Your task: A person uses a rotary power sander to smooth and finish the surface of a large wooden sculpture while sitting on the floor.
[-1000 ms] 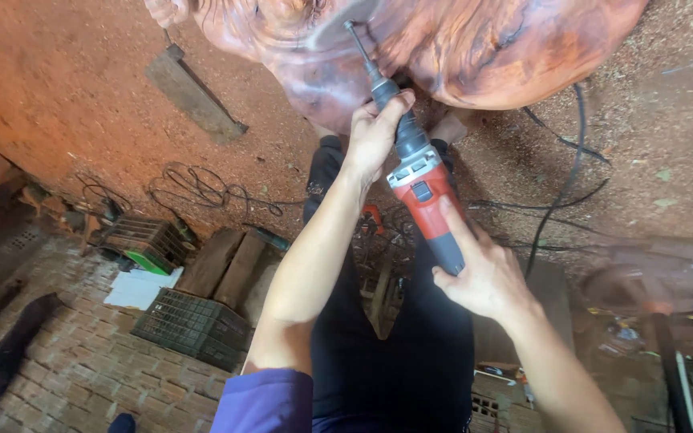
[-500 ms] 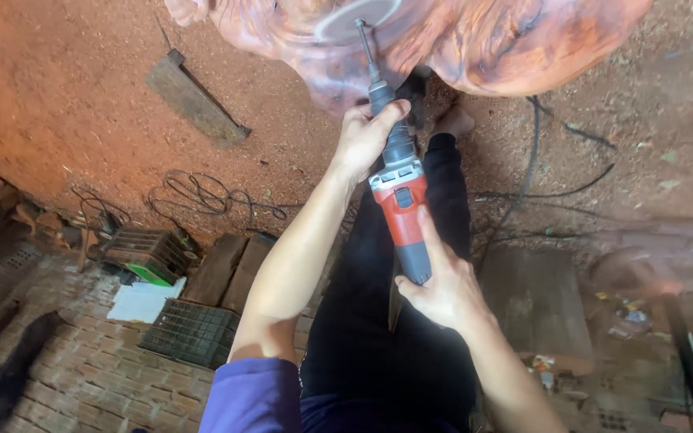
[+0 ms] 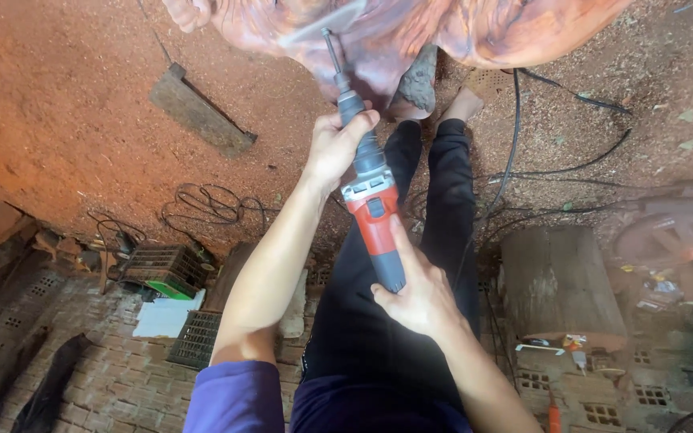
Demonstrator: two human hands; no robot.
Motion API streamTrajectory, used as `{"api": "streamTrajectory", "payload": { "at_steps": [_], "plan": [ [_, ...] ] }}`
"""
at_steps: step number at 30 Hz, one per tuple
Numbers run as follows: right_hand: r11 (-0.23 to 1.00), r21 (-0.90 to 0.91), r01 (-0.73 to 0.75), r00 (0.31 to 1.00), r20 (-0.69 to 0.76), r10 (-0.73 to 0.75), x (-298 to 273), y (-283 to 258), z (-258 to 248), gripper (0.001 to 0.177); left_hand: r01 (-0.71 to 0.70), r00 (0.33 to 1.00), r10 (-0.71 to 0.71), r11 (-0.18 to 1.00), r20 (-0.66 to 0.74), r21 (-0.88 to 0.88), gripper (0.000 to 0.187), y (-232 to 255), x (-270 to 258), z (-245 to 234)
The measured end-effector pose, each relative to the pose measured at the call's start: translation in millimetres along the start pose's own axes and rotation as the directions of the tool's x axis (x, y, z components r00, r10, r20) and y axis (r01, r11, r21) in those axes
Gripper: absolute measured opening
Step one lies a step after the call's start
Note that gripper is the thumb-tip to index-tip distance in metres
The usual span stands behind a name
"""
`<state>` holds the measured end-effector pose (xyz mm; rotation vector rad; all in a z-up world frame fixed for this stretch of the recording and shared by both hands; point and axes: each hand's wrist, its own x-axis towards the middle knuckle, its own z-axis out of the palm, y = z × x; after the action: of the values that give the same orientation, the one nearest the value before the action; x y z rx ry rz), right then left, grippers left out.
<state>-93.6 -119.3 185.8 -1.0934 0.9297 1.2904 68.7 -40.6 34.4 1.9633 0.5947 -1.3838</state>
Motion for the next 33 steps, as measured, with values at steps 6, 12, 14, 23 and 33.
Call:
{"api": "streamTrajectory", "payload": {
  "at_steps": [6, 12, 14, 23, 33],
  "plan": [
    [0.999, 0.033, -0.035, 0.999, -0.010, 0.036, -3.8, -12.0, 2.3, 0.107, 0.005, 1.000, -0.006, 0.998, 0.011, 0.066, 0.027, -1.7, 3.3, -0.6],
    [0.997, 0.069, -0.041, 0.998, -0.034, 0.044, -7.9, -13.4, 4.2, 0.104, -0.001, 0.999, -0.002, 0.998, 0.036, 0.067, 0.026, -2.3, 1.7, 3.4],
    [0.998, 0.060, -0.035, 0.997, -0.061, 0.039, -6.2, -8.9, 1.1, 0.104, -0.028, 0.999, 0.026, 0.999, 0.031, 0.038, 0.026, -6.6, 7.1, 9.9],
    [0.995, -0.051, -0.084, 0.983, -0.170, 0.074, -13.5, 13.8, -41.7, 0.108, 0.020, 0.998, -0.016, 0.996, 0.054, -0.085, 0.026, 2.7, 8.6, 63.6],
    [0.904, -0.420, -0.080, 0.987, -0.163, 0.012, 3.9, 66.7, -164.2, 0.113, 0.053, 0.997, -0.069, 0.947, -0.040, -0.317, 0.034, 11.7, 41.3, 147.8]
  ]
}}
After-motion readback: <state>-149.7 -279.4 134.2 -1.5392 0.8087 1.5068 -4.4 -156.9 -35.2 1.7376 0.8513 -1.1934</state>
